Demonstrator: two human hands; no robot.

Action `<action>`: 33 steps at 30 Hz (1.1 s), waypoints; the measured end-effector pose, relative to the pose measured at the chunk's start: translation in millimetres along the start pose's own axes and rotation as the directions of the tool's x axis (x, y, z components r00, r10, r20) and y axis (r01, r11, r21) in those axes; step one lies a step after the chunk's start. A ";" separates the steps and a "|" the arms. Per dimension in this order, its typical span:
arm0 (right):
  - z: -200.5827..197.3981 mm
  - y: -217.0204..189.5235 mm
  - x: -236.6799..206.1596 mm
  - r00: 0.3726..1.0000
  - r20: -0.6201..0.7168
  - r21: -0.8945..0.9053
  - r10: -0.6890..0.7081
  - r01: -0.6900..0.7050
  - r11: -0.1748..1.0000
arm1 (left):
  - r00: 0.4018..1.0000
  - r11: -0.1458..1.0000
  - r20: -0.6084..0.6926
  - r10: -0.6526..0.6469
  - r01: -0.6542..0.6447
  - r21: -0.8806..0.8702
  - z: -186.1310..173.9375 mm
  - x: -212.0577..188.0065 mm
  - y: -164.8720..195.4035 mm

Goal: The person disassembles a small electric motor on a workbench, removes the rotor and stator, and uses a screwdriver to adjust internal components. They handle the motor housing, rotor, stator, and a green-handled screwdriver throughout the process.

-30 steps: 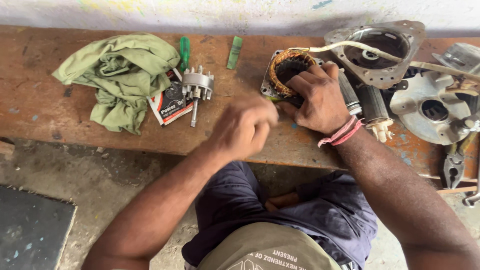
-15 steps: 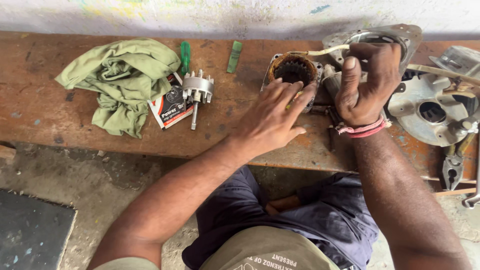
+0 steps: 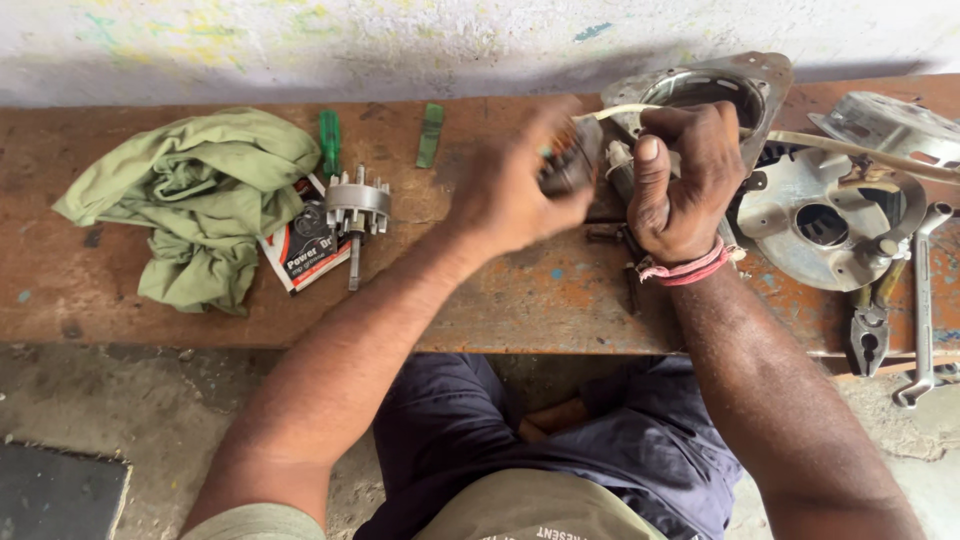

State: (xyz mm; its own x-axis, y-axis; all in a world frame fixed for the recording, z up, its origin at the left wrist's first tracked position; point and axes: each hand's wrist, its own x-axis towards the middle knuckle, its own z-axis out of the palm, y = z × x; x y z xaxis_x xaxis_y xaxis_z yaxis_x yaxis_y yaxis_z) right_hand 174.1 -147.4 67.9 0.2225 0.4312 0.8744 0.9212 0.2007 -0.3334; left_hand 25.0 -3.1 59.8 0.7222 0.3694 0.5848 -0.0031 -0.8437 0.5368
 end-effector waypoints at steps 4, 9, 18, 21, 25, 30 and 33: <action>2.3 -0.9 3.4 0.999 0.017 0.054 0.036 -0.036 0.998 | 0.960 0.472 0.023 -0.278 0.158 -0.867 -29.6 9.5 -19.0; 9.3 -7.4 8.7 0.976 0.205 0.085 0.075 -0.094 0.992 | 0.719 -0.100 0.346 -0.603 0.363 -0.927 -19.8 -1.5 -44.5; 20.6 -13.3 7.2 0.902 0.404 0.111 0.153 -0.214 0.970 | 0.701 -0.163 0.400 -0.591 0.381 -0.910 8.0 -18.1 -68.6; 22.8 -13.1 3.6 0.911 0.384 0.084 0.149 -0.195 0.977 | 0.697 -0.163 0.419 -0.582 0.404 -0.900 7.3 -19.8 -69.4; 24.3 -13.2 0.6 0.885 0.410 0.085 0.222 -0.279 0.957 | 0.690 -0.119 0.411 -0.596 0.430 -0.895 6.8 -20.8 -71.6; 25.1 -10.7 0.9 0.889 0.405 0.140 0.215 -0.293 0.946 | 0.674 -0.065 0.392 -0.627 0.456 -0.888 5.8 -20.1 -72.4; 25.6 -8.6 0.7 0.912 0.394 0.057 0.112 -0.145 0.988 | 0.707 0.046 0.353 -0.612 0.478 -0.877 2.3 -18.0 -69.9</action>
State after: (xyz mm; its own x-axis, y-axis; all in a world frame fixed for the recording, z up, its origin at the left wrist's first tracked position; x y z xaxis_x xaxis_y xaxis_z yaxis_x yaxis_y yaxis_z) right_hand 158.2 -126.3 62.4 0.1800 0.7622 0.6219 0.8591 0.1860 -0.4767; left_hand 13.8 48.4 10.4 0.7572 0.6402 -0.1298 -0.2620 0.4797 0.8374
